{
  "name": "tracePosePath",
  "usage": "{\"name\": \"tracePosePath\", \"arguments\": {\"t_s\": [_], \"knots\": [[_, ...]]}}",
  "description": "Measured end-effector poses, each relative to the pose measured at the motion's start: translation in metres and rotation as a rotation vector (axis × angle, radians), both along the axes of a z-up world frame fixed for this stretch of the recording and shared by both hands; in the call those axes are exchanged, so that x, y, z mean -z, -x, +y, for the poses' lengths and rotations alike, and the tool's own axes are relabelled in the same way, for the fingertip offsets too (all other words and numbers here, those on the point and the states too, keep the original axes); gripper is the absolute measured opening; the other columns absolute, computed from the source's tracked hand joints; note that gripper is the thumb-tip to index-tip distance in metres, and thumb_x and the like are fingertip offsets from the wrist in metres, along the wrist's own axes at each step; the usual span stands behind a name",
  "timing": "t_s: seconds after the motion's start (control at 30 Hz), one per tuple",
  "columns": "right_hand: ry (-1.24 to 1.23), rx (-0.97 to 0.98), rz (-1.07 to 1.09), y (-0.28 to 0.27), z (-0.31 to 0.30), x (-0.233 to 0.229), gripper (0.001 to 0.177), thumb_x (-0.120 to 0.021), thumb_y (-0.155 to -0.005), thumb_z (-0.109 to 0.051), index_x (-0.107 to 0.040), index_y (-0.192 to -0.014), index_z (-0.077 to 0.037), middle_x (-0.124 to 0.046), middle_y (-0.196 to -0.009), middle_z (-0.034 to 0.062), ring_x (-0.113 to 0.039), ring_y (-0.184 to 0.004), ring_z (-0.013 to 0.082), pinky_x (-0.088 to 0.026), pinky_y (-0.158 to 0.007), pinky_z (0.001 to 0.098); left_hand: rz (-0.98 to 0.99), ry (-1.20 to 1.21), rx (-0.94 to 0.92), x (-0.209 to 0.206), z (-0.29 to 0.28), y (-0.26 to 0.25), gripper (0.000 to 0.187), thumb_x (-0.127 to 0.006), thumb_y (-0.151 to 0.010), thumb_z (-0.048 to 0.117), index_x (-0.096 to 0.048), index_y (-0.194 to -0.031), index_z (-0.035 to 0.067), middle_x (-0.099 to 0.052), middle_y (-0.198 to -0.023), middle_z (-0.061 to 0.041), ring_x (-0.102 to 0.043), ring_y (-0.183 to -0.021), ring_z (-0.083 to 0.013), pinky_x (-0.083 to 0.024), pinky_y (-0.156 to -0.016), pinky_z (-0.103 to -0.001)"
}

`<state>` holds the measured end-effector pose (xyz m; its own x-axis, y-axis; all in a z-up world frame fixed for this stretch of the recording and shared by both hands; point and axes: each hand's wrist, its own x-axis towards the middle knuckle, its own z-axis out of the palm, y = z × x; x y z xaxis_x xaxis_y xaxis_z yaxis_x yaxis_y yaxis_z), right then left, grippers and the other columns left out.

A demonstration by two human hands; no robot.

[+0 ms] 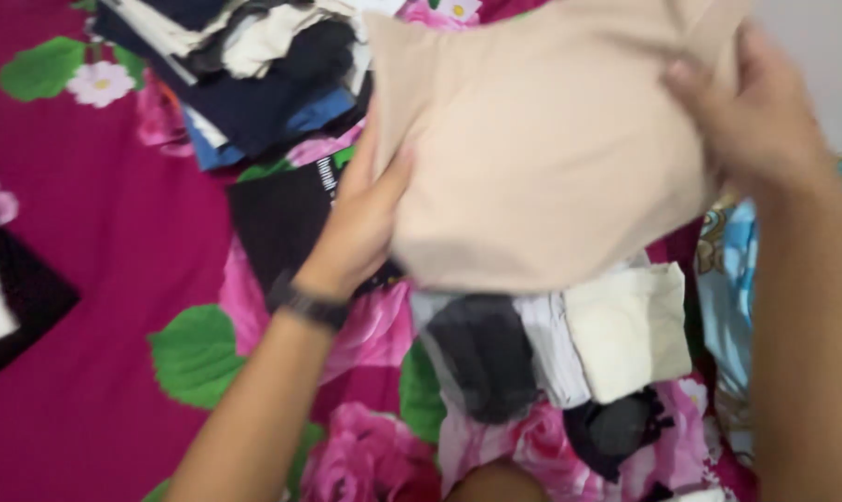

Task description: Folding various t-shirts on a bed.

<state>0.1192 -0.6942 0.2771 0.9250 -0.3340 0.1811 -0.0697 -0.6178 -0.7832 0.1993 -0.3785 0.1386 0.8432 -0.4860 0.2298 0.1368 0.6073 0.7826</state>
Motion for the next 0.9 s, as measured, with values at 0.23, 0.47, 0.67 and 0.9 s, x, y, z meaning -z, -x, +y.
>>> {"name": "tracePosePath", "arguments": {"t_s": [0.23, 0.47, 0.67, 0.9], "knots": [[0.828, 0.345, 0.15, -0.062, -0.227, 0.145, 0.092, -0.083, -0.093, -0.04, -0.037, -0.151, 0.014, -0.043, -0.133, 0.0518, -0.046, -0.122, 0.0642, -0.041, -0.1, 0.0636, 0.469, -0.385, 0.115, 0.099, -0.196, -0.07, 0.081, -0.068, -0.087, 0.032, -0.035, -0.152, -0.002, -0.061, -0.139, -0.022, -0.065, -0.121, -0.031, -0.056, -0.092, -0.047], [0.785, 0.023, 0.212, -0.062, -0.087, 0.207, 0.068, -0.069, -0.095, -0.034, -0.049, -0.152, -0.001, -0.055, -0.131, 0.0363, -0.057, -0.113, 0.0551, -0.047, -0.094, 0.0598, -0.064, -0.842, -0.153, 0.155, -0.202, -0.042, 0.11, -0.066, -0.087, 0.014, 0.016, -0.16, 0.004, -0.043, -0.154, -0.032, -0.065, -0.116, -0.041, -0.052, -0.1, -0.042], [0.771, -0.044, 0.095, -0.054, 0.014, 0.203, 0.049, -0.067, -0.102, -0.035, -0.058, -0.144, -0.011, -0.061, -0.133, 0.0268, -0.06, -0.121, 0.0483, -0.052, -0.102, 0.0561, 0.27, -0.776, 0.076, 0.081, -0.104, -0.008, 0.101, -0.053, -0.094, 0.006, 0.016, -0.167, 0.013, -0.068, -0.118, -0.032, -0.07, -0.1, -0.0461, -0.056, -0.09, -0.049], [1.051, -0.024, 0.294, -0.051, 0.04, 0.234, 0.066, -0.066, -0.084, -0.032, -0.054, -0.138, 0.004, -0.056, -0.133, 0.0368, -0.062, -0.102, 0.0562, -0.056, -0.069, 0.0611, -0.991, -1.361, -0.513, 0.091, 0.084, 0.056, 0.042, -0.066, -0.089, 0.017, -0.063, -0.13, 0.007, -0.062, -0.131, -0.018, -0.054, -0.124, -0.0402, -0.042, -0.106, -0.055]]}}
